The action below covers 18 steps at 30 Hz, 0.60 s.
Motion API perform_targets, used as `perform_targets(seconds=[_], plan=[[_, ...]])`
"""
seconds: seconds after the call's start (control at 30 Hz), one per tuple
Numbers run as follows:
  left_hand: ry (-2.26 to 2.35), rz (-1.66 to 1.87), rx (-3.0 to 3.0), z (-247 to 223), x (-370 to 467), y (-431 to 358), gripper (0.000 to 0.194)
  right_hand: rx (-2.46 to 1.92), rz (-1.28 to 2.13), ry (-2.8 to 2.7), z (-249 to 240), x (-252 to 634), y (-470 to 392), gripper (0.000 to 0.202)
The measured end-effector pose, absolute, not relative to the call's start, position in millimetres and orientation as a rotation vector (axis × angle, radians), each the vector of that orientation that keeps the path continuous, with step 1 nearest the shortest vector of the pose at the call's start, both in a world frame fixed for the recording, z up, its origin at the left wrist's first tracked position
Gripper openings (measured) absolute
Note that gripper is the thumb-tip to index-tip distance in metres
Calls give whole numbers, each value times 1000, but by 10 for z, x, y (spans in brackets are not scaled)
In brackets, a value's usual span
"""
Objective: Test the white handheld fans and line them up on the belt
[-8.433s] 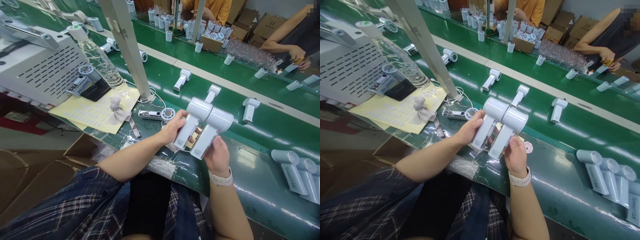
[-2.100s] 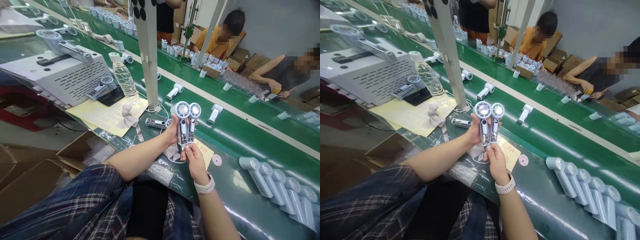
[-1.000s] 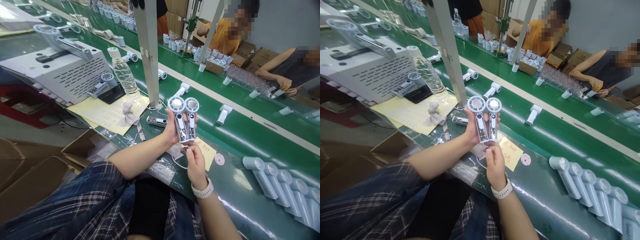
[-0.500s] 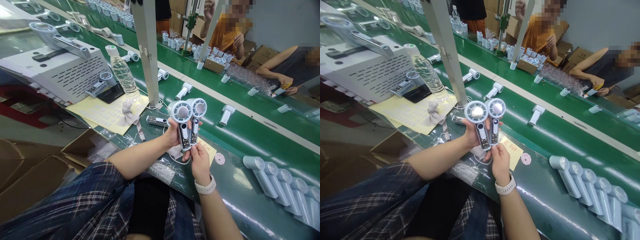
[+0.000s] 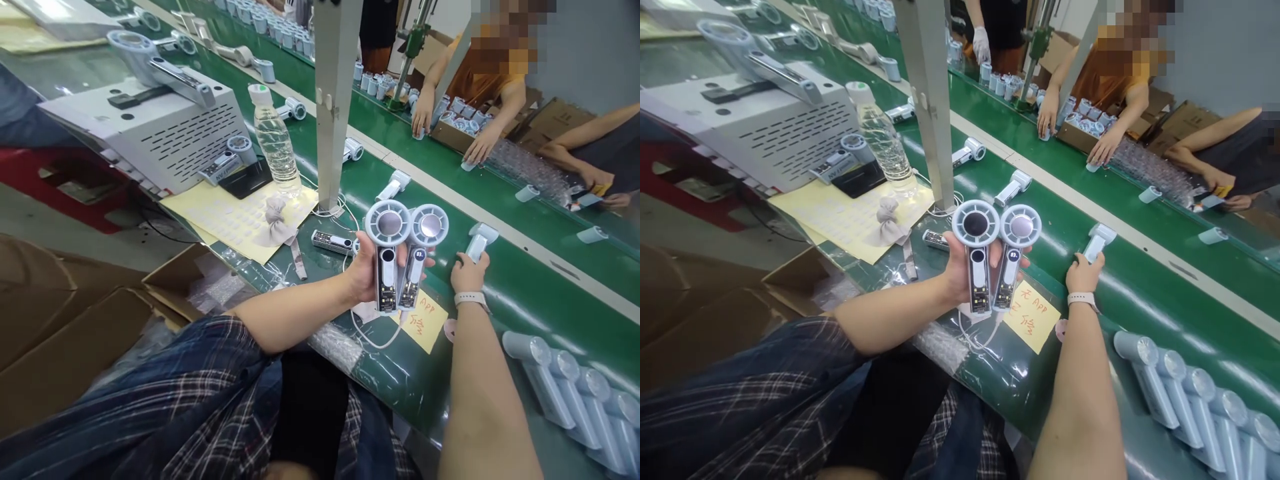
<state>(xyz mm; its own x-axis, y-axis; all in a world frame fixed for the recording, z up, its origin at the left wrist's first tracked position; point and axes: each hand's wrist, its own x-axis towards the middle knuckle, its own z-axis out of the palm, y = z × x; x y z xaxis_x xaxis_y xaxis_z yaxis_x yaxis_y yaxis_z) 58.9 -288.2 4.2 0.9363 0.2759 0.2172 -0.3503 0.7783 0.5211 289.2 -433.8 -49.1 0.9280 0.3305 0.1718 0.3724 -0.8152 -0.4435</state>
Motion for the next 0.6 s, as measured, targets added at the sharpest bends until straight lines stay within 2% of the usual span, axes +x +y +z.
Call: perform_targets(seconds=[0.3, 0.6], plan=[[-104, 268, 502, -2, 626, -2888, 80, -2543, -168, -1003, -468, 2151, -4187, 48], [-52, 261, 565, -112, 686, -2908, 83, -2801, -15, -763, -408, 2900, -3765, 54]])
